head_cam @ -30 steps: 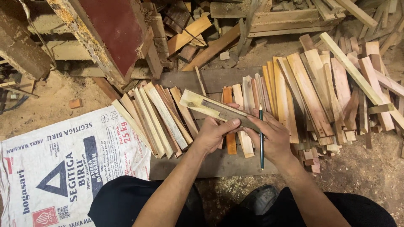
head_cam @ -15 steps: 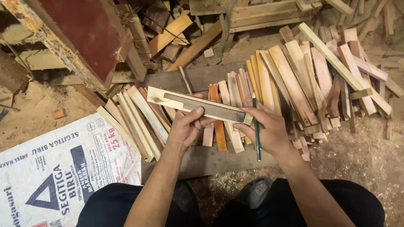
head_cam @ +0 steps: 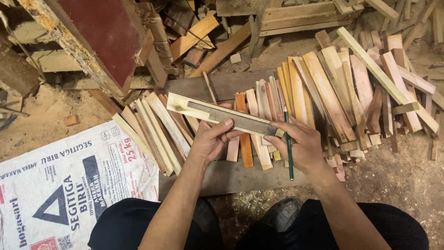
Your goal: The person sits on the floor and repeatedly picks up small wooden planks from a pile. Using a pencil, they mark lines on the planks and then place them back into the pile.
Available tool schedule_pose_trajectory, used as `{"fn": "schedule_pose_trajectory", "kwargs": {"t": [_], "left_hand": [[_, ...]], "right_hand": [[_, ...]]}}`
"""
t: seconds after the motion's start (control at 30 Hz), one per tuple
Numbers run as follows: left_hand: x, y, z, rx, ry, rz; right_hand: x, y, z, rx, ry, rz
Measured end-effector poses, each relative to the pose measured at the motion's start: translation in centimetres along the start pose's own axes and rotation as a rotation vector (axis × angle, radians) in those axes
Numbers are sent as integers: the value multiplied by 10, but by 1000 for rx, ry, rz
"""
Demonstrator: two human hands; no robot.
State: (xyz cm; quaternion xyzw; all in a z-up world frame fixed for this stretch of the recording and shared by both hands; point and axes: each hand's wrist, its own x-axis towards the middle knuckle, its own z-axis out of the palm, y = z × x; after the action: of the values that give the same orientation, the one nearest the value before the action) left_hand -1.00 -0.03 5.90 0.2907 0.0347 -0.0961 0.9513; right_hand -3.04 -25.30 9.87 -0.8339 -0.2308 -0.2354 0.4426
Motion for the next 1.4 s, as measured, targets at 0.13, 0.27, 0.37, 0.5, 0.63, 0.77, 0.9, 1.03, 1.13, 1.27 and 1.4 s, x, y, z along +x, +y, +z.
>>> {"fn": "schedule_pose_trajectory", "kwargs": {"t": [0.13,0.27,0.37,0.5,0.63,0.77,0.9,1.03,1.13,1.27,1.4], "left_hand": [[-1,0,1,-14,4,4],[1,2,-3,-2,2,-16],[6,0,-10,-33,-12,-35],[7,-2,-19,-62,-37,-52],[7,0,-20,-68,-62,-63],[6,-1,-20,-84,-89,-56],[6,-2,-22,-103,-121,-49],[5,-3,-24,-98,-133,-51],[3,-2,-21,-108,-134,-46],[2,2,-12,-24,-91,-47],[-2,-3,7,55,-31,-42]], "right_hand": [[-2,3,2,-12,-3,15],[-2,-6,2,37,-38,227],[8,-26,-3,10,-78,377],[10,-36,-6,-23,-67,506],[17,-45,-14,10,-33,471],[17,-51,-15,32,-19,398],[8,-39,-9,35,39,239],[9,-37,-8,29,56,184],[13,-41,-8,28,73,122],[19,-45,-8,-19,61,21],[14,-31,1,-209,13,-130]]}}
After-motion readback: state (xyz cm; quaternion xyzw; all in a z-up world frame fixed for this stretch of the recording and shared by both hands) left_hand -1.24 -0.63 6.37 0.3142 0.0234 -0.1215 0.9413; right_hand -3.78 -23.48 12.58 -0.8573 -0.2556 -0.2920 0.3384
